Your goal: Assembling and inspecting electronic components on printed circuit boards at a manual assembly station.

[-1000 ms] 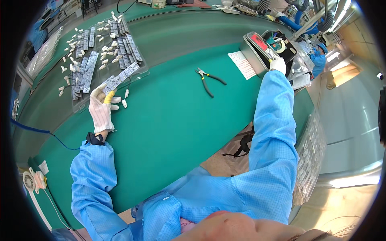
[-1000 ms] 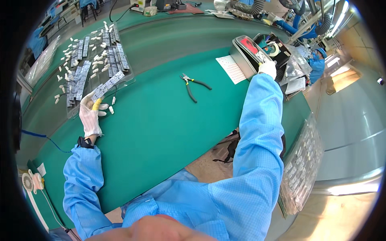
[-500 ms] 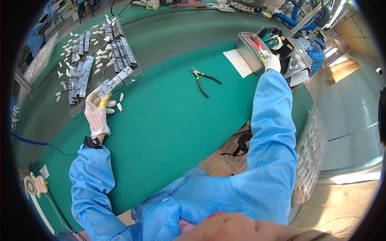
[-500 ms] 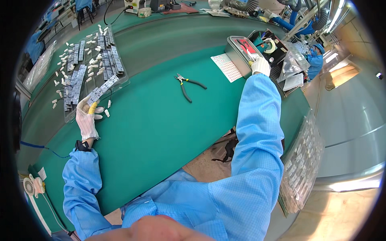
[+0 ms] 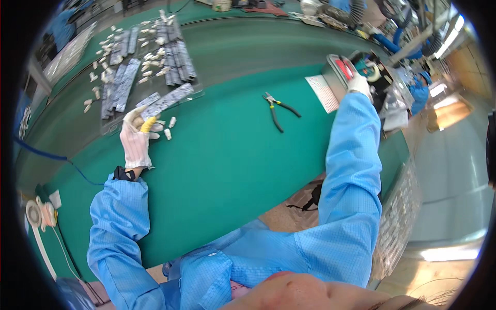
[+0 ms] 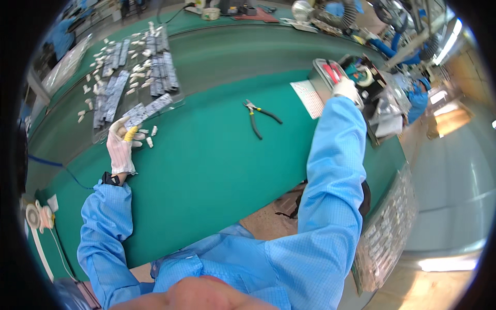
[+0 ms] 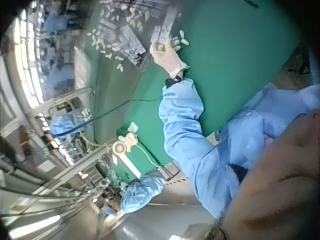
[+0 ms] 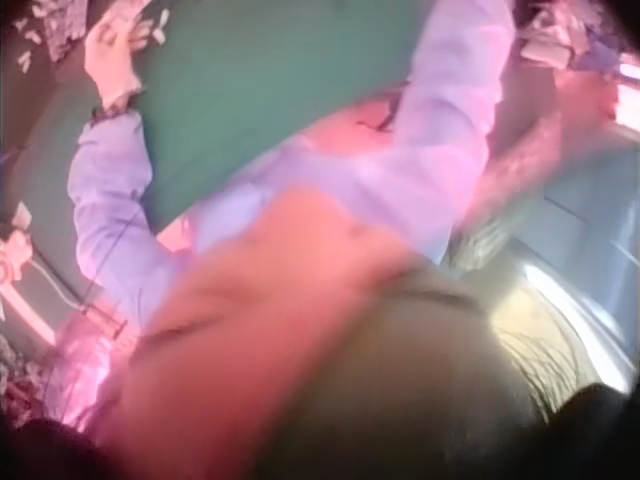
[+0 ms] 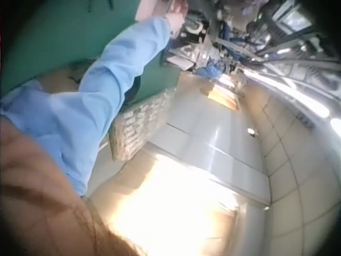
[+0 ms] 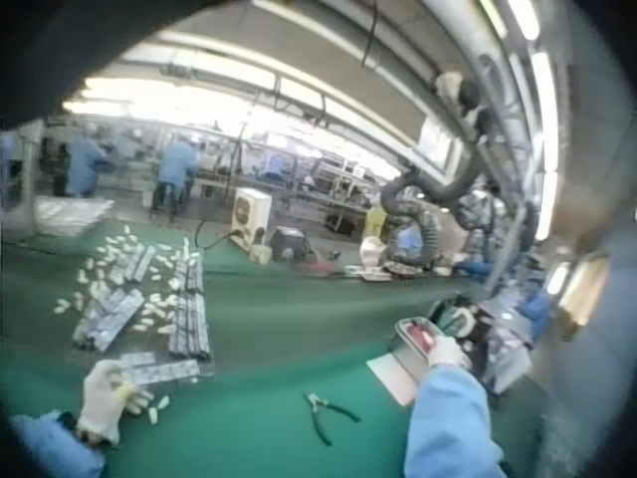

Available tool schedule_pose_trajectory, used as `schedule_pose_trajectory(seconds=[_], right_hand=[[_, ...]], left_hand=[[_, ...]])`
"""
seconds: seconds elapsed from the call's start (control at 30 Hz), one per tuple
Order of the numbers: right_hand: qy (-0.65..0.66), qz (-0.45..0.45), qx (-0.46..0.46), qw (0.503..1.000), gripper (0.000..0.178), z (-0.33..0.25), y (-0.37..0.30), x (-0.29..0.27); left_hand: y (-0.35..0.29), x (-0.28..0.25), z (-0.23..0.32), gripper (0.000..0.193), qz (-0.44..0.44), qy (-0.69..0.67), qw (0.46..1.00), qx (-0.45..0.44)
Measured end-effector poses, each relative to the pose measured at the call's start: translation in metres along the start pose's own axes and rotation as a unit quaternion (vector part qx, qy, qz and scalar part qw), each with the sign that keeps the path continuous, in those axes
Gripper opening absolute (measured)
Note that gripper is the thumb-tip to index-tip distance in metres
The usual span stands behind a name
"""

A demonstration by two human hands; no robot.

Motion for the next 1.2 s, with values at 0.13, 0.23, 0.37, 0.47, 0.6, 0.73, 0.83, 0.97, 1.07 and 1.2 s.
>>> schedule_pose_trajectory(seconds=[0.13, 0.23, 0.37, 0.47, 0.6, 0.73, 0.83, 0.97, 1.07, 1.2], right_hand=[[-0.002, 0.056, -0.020, 0.998, 0.034, -0.073, -0.034, -0.058], [0.253, 0.089, -0.325, 0.907, 0.045, -0.180, -0.078, -0.066], [0.410, -0.018, -0.534, 0.739, 0.050, -0.339, -0.239, -0.144], [0.442, -0.007, -0.593, 0.674, 0.068, -0.402, -0.316, -0.173], [0.344, -0.115, -0.639, 0.678, 0.052, -0.453, -0.359, -0.177], [0.419, -0.049, -0.639, 0.643, 0.039, -0.441, -0.356, -0.179], [0.343, -0.203, -0.657, 0.639, 0.029, -0.398, -0.375, -0.207], [0.344, -0.183, -0.708, 0.589, 0.055, -0.343, -0.399, -0.180], [0.612, -0.384, -0.467, 0.510, 0.083, -0.332, -0.377, -0.187], [0.678, -0.580, -0.359, 0.275, 0.095, -0.301, -0.372, -0.201]], left_hand=[[-0.032, -0.025, 0.017, 0.038, -0.039, 0.024, 0.998, -0.044], [-0.053, -0.038, 0.025, 0.037, -0.068, 0.023, 0.993, -0.098], [-0.079, -0.048, 0.028, 0.036, -0.057, -0.021, 0.989, -0.132], [-0.089, -0.052, 0.030, 0.035, -0.071, -0.010, 0.989, -0.129], [-0.100, -0.060, 0.031, 0.037, -0.069, -0.018, 0.992, -0.103], [-0.100, -0.064, 0.049, 0.038, -0.067, -0.028, 0.992, -0.103], [-0.100, -0.075, 0.050, 0.037, -0.036, -0.106, 0.990, -0.089], [-0.087, -0.075, 0.056, 0.034, -0.021, -0.107, 0.992, -0.060], [-0.082, -0.073, 0.061, 0.037, -0.036, -0.103, 0.992, -0.069], [-0.086, -0.065, 0.062, 0.037, -0.045, -0.101, 0.991, -0.077]])
Point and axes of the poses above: each hand's wrist, its own y-axis towards the middle knuckle, its own x-axis out of the palm, z = x × y, the point moved 6 cm from there along y, towards the middle knuckle, and after that the axes turned 7 degrees about z, right-handed, at the moved point
